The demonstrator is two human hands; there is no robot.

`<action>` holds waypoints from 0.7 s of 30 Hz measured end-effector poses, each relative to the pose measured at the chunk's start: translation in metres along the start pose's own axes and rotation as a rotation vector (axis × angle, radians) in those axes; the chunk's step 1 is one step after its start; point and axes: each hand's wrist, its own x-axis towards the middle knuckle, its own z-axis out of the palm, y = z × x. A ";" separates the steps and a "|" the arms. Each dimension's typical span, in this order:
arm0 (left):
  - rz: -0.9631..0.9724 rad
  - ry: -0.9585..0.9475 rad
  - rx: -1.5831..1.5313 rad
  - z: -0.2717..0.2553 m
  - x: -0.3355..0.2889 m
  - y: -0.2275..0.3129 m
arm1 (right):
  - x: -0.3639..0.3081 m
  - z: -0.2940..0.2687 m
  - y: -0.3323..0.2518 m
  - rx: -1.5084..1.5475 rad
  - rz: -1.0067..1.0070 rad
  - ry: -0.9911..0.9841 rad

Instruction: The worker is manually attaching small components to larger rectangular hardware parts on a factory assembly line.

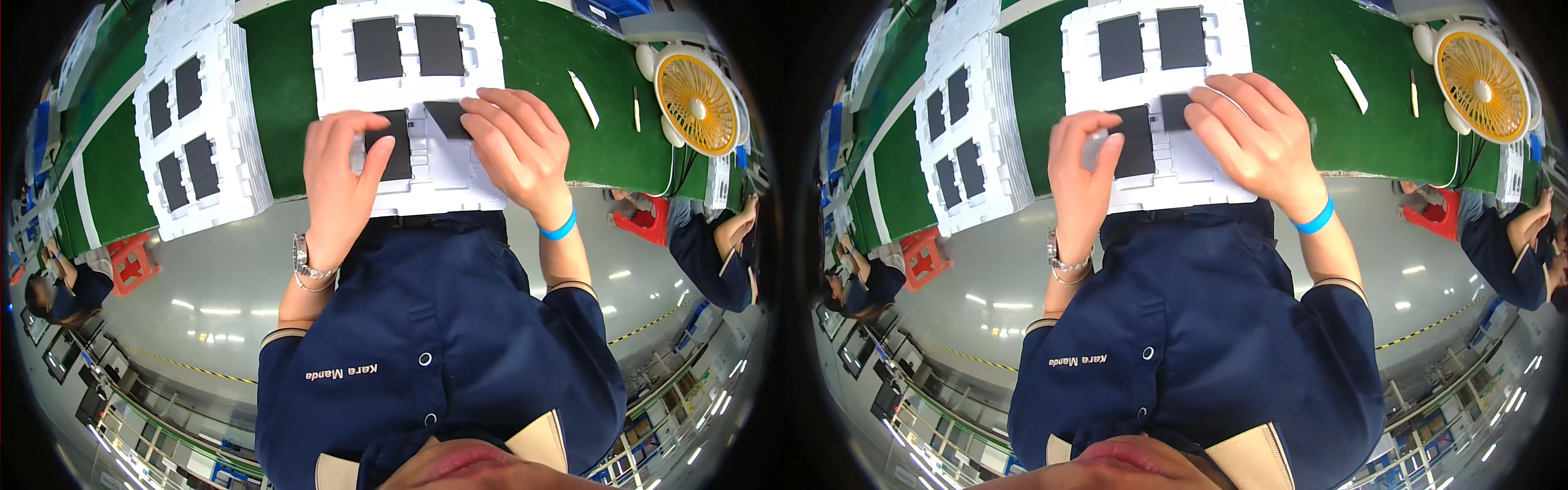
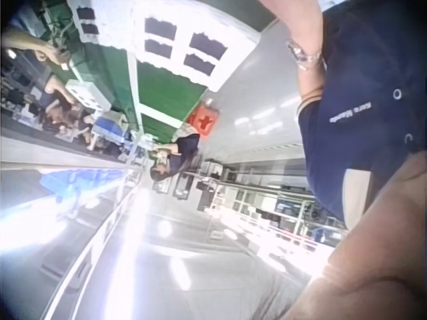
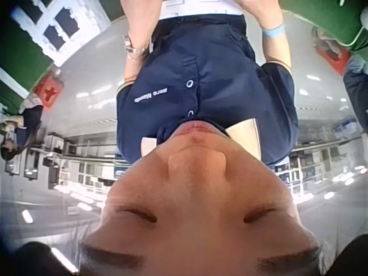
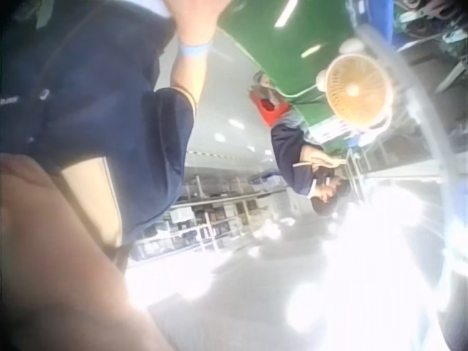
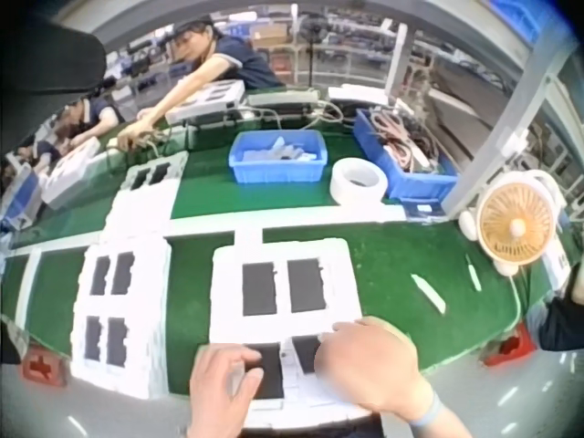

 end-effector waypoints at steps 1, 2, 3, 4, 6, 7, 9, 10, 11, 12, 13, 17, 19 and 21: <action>-0.102 -0.075 -0.234 -0.003 -0.007 0.004 | 0.007 -0.001 -0.004 -0.005 -0.013 0.077; -0.185 -0.190 -0.567 -0.006 -0.008 0.013 | 0.013 -0.001 -0.010 0.017 -0.030 0.155; -0.219 -0.138 -0.694 -0.001 -0.010 0.018 | 0.017 -0.004 -0.023 0.062 -0.007 0.190; -0.246 -0.086 -0.821 0.006 -0.010 0.023 | 0.021 0.000 -0.030 0.088 -0.059 0.216; -0.315 -0.051 -1.096 0.009 -0.002 0.035 | 0.020 0.005 -0.044 0.140 -0.099 0.174; -0.332 -0.034 -1.109 0.008 -0.001 0.034 | 0.020 0.006 -0.043 0.213 -0.046 0.162; -0.368 0.000 -1.133 0.006 0.001 0.032 | 0.020 0.002 -0.040 0.351 0.088 0.116; -0.243 0.024 -1.042 0.007 0.004 0.031 | 0.020 -0.001 -0.038 0.414 0.171 0.087; -0.245 0.019 -0.998 0.006 0.004 0.032 | 0.020 -0.004 -0.035 0.474 0.254 0.063; -0.247 0.014 -0.954 0.004 0.003 0.031 | 0.016 -0.003 -0.033 0.551 0.375 0.040; -0.248 0.003 -0.911 0.004 0.003 0.032 | 0.013 -0.003 -0.033 0.623 0.499 0.018; -0.216 0.012 -0.666 0.008 0.004 0.035 | 0.016 0.002 -0.037 1.003 0.837 -0.095; -0.156 0.016 -0.525 0.009 0.004 0.034 | 0.017 0.003 -0.038 0.999 0.813 -0.125; -0.148 0.014 -0.495 0.010 0.003 0.034 | 0.017 0.003 -0.038 0.977 0.797 -0.162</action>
